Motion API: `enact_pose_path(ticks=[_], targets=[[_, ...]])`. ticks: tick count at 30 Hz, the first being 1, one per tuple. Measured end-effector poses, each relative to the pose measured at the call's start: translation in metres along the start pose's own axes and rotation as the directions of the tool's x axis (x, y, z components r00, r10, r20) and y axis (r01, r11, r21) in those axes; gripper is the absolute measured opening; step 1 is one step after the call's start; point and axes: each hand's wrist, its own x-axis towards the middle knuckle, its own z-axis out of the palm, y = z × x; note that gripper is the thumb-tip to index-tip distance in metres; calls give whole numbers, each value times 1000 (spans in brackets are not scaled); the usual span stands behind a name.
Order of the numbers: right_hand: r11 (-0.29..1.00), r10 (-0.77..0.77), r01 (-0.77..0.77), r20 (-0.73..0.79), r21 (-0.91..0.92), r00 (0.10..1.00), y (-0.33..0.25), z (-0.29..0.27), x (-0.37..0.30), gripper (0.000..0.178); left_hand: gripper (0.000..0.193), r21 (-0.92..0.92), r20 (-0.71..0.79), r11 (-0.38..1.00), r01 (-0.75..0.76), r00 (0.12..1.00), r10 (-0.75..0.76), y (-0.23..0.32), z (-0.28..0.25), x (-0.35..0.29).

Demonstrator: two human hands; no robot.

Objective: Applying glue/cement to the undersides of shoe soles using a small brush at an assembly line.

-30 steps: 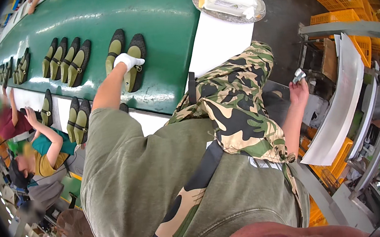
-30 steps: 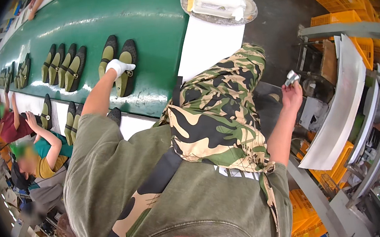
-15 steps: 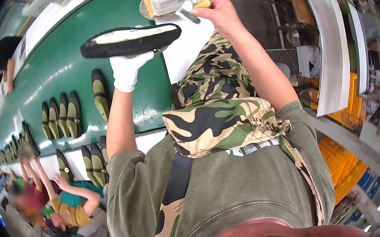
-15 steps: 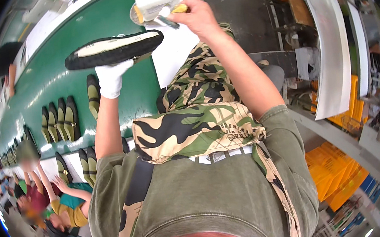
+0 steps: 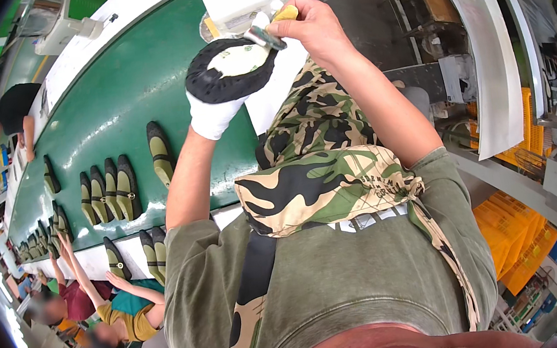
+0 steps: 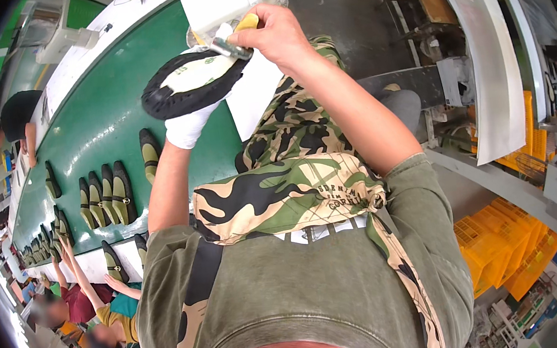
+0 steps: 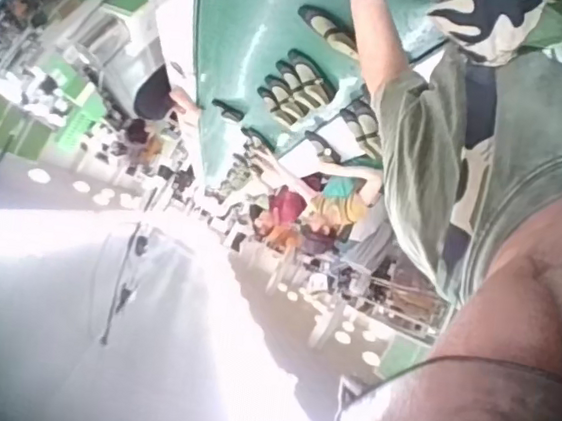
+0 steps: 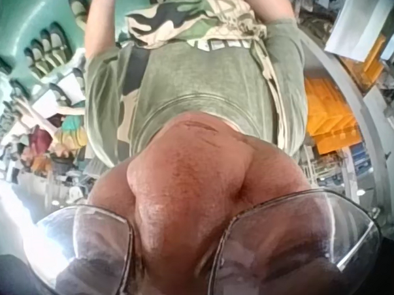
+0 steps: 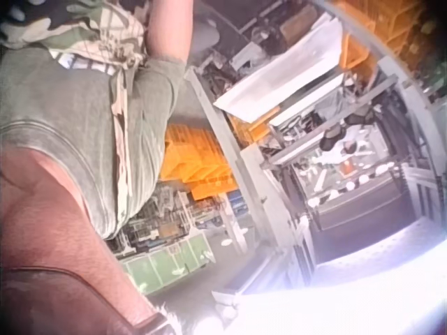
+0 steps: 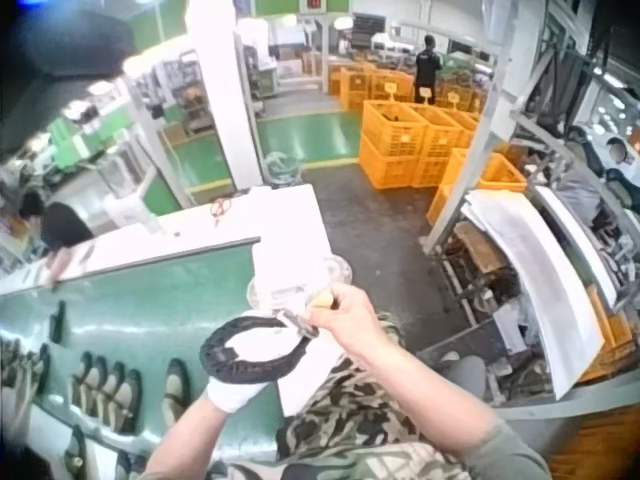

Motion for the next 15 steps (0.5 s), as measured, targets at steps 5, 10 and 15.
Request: enact_pose_path(ticks=[5,10,15], targets=[[988,-32,28,27,155,999,-31,11,-3,19,42,142,118,989,47,991,-64,0,8,11],[971,-149,118,138,208,979,-63,17,6,19,66,-122,254,866,485,859,-446,9,-3,17],[936,-283,248,116,249,952,-58,15,34,16,75,-383,524,673,633,749,-406,15,-23,31]])
